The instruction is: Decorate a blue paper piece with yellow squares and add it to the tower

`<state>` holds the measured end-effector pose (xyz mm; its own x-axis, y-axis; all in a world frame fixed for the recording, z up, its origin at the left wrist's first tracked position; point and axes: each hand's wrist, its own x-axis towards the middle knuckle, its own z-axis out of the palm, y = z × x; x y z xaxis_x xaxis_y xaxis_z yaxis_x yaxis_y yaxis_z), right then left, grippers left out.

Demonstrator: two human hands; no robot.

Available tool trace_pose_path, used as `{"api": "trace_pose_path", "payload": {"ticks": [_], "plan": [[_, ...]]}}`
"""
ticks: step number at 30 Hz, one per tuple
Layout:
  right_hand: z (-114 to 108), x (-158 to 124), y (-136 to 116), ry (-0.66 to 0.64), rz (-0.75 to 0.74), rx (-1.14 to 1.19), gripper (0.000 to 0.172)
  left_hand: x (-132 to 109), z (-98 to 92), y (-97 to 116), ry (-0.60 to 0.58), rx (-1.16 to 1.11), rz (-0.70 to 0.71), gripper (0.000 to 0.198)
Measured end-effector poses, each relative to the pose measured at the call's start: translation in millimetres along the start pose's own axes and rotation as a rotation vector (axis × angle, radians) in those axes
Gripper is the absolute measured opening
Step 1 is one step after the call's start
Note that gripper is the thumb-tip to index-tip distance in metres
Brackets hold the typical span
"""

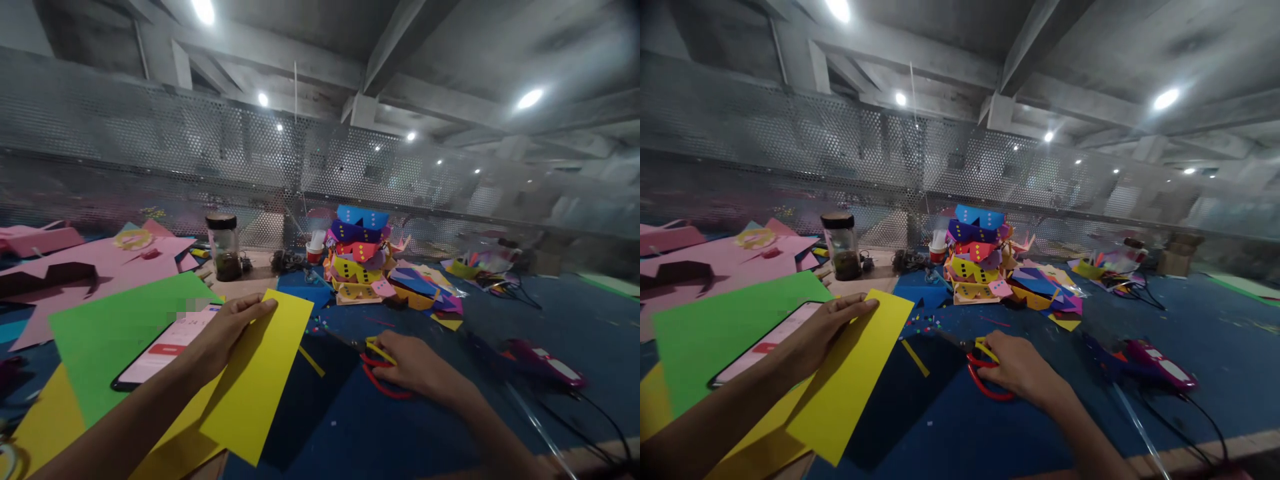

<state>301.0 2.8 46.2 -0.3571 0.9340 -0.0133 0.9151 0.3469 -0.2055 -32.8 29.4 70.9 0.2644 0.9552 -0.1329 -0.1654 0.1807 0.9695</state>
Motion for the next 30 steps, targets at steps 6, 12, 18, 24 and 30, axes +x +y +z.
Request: {"api": "trace_pose_path", "payload": {"ticks": [6,12,18,24,30], "plan": [[-10.5,-1.2,-30.5,0.147,0.01,0.27,0.029,-3.0,6.6,-5.4,-0.076,-0.014,0.01,0.027],[9.2,11.5,-87.7,-0.056,-0.089,0.857,0.035,-3.6,10.8,-14.0,-0.101,0.008,0.017,0.03],[1.1,20.5,-80.6,0.092,0.052,0.965,0.01,2.7,11.3,-17.6,-0.033,0.074,0.097,0.038],[-67.0,11.2,24.2,0.523,0.342,0.753,0.02,17.5,4.5,-25.5,-0.017,0.246,0.103,0.039],[-103.2,18.7,135.5,0.65,0.636,0.635,0.024,21.0,5.2,-33.8,-0.089,0.503,0.205,0.035]]}}
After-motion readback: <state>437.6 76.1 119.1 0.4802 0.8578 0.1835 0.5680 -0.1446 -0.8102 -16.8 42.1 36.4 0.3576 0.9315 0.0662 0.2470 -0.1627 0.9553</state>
